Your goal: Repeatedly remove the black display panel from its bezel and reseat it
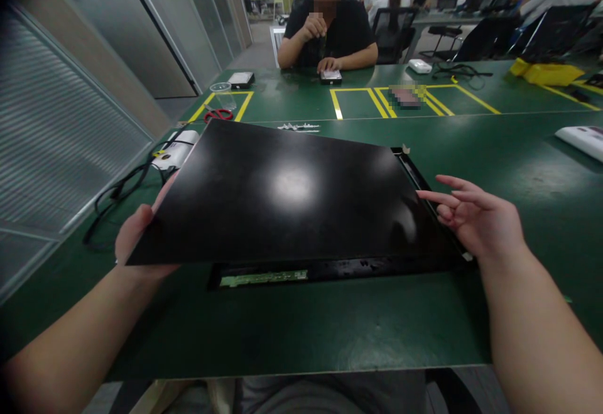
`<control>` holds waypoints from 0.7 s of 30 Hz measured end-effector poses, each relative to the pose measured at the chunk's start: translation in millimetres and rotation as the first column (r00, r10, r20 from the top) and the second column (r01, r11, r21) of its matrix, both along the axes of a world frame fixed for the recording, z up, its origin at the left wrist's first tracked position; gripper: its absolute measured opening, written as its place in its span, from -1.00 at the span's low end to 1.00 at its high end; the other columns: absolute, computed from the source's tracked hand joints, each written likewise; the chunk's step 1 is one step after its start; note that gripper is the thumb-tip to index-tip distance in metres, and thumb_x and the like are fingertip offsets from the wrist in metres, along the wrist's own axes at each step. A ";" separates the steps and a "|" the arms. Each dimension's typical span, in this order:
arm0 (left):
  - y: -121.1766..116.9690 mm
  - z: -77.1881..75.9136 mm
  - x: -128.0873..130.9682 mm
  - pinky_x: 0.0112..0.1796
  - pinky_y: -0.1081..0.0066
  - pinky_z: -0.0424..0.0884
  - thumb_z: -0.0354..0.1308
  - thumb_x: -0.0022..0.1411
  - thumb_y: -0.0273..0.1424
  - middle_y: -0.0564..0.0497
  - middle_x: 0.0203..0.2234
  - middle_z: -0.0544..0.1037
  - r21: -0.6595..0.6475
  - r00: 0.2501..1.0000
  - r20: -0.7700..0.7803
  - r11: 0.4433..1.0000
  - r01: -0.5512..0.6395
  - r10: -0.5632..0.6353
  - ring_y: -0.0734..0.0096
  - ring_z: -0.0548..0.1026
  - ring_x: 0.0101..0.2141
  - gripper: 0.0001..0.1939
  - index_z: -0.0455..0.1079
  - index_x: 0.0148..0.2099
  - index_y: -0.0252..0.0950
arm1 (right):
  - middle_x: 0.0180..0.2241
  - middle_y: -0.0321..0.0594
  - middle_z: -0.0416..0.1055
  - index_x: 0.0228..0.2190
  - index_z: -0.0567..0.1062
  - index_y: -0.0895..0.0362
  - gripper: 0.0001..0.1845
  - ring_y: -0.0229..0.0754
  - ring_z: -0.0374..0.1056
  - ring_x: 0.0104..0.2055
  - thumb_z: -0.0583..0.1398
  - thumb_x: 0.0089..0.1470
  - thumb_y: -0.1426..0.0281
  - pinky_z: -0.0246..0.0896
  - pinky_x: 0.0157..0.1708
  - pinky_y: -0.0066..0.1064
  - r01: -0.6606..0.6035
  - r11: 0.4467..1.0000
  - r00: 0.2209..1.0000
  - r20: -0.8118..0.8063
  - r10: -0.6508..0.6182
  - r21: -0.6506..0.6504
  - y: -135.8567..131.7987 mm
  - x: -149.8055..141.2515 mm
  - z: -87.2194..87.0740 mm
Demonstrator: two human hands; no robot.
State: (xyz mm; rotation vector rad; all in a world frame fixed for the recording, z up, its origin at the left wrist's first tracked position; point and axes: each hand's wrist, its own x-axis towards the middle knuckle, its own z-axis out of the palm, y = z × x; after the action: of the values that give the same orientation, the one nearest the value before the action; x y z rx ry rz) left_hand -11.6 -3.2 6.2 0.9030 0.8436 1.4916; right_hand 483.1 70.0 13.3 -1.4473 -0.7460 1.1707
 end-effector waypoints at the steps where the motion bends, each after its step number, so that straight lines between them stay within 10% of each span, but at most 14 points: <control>1: 0.3 -2.6 -3.7 0.38 -0.02 0.37 0.51 0.22 -0.01 0.05 0.40 0.54 -0.001 1.000 0.002 1.000 0.019 -0.019 -0.13 0.32 0.46 -0.25 0.52 0.39 -0.05 | -0.23 0.21 0.69 -0.22 0.64 0.06 -0.56 -0.17 0.21 -0.52 0.29 -0.27 0.37 0.08 -0.62 -0.38 0.000 1.000 1.000 0.006 0.000 0.007 -0.2 0.2 0.1; 21: -6.0 8.2 11.1 0.18 0.25 0.57 0.53 0.20 -0.35 0.10 0.24 0.69 -0.089 0.993 -0.110 0.995 0.041 -0.051 -0.04 0.53 0.32 -0.33 0.57 0.35 -0.03 | -0.26 0.19 0.67 -0.29 0.56 0.12 -0.57 -0.36 -0.08 -0.60 0.30 -0.36 0.38 -0.09 -0.68 -0.46 0.078 0.997 0.997 0.021 -0.078 0.012 0.2 -3.2 2.8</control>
State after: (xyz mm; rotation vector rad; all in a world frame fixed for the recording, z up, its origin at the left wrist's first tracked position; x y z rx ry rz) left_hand -0.4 -9.2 14.4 0.9422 0.9557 1.3641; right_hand 479.9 70.2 16.1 -1.4690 -0.7038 1.0908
